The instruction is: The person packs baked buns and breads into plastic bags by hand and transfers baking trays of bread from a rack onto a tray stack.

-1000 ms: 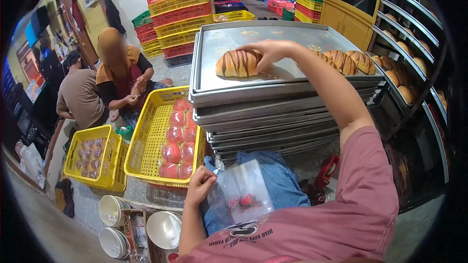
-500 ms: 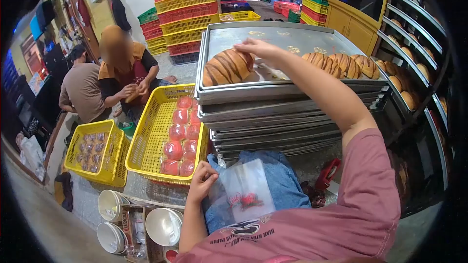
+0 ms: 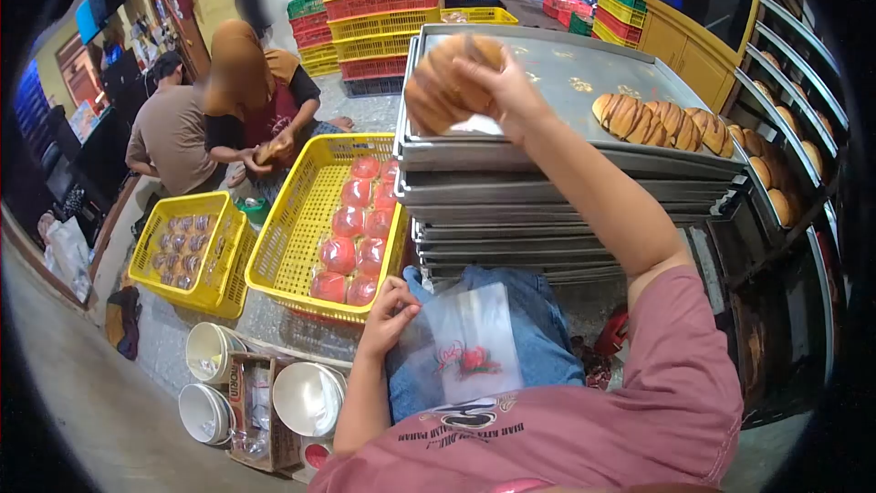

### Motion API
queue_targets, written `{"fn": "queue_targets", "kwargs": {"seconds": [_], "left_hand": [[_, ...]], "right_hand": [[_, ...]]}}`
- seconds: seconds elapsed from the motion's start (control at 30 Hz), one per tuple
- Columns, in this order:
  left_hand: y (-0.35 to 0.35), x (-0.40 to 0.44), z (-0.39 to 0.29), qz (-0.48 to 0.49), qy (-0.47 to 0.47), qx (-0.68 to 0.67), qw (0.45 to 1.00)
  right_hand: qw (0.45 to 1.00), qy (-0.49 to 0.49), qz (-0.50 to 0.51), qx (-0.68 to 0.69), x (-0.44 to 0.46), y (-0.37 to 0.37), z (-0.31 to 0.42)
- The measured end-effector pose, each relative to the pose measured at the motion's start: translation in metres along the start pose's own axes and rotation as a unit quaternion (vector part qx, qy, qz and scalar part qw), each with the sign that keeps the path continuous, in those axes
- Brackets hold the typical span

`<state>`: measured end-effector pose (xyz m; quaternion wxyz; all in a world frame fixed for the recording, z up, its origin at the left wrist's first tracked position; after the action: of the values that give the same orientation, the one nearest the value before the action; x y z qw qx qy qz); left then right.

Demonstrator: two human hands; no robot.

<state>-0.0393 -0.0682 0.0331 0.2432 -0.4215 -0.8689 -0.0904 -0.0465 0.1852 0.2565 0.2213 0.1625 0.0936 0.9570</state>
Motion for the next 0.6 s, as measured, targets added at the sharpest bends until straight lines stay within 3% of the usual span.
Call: {"fn": "queue_targets", "kwargs": {"seconds": [0.03,0.1,0.23,0.27,0.33,0.4,0.53,0.6], "left_hand": [[-0.001,-0.002,0.004,-0.004,-0.010,-0.017,1.000],[-0.006,-0.003,0.009,-0.014,0.000,-0.017,1.000],[-0.009,-0.003,0.008,-0.020,0.026,-0.036,0.999],[-0.011,-0.006,0.012,-0.030,0.008,-0.036,0.999],[-0.014,-0.012,0.012,-0.043,-0.009,-0.035,0.998],[-0.015,-0.023,0.021,-0.072,-0.129,-0.174,0.974],[-0.027,-0.035,0.025,-0.077,-0.104,-0.155,0.979],[-0.029,-0.039,0.026,-0.056,-0.086,-0.212,0.972]], "right_hand": [[0.998,-0.057,0.017,0.033,-0.005,0.005,0.014],[0.978,-0.084,0.119,0.152,-0.019,0.021,0.034],[0.963,0.048,0.249,0.091,-0.065,0.060,-0.031],[0.975,0.062,0.196,0.088,-0.078,0.067,-0.057],[0.969,0.074,0.232,0.030,-0.094,0.078,-0.097],[0.962,0.108,0.248,0.047,-0.103,0.074,-0.131],[0.948,0.167,0.262,0.073,-0.111,0.063,-0.154],[0.943,0.193,0.260,0.081,-0.114,0.058,-0.168]]}}
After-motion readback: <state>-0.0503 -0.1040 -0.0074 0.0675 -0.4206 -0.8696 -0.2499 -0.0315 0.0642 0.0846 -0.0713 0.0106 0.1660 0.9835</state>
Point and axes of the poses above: each hand's wrist, its own x-axis towards the middle knuckle, its own y-axis out of the palm, z = x × y, the point moved 7 cm from there along x, towards the middle knuckle, and after that the axes turned 6 degrees about y, right-handed, at the moved point
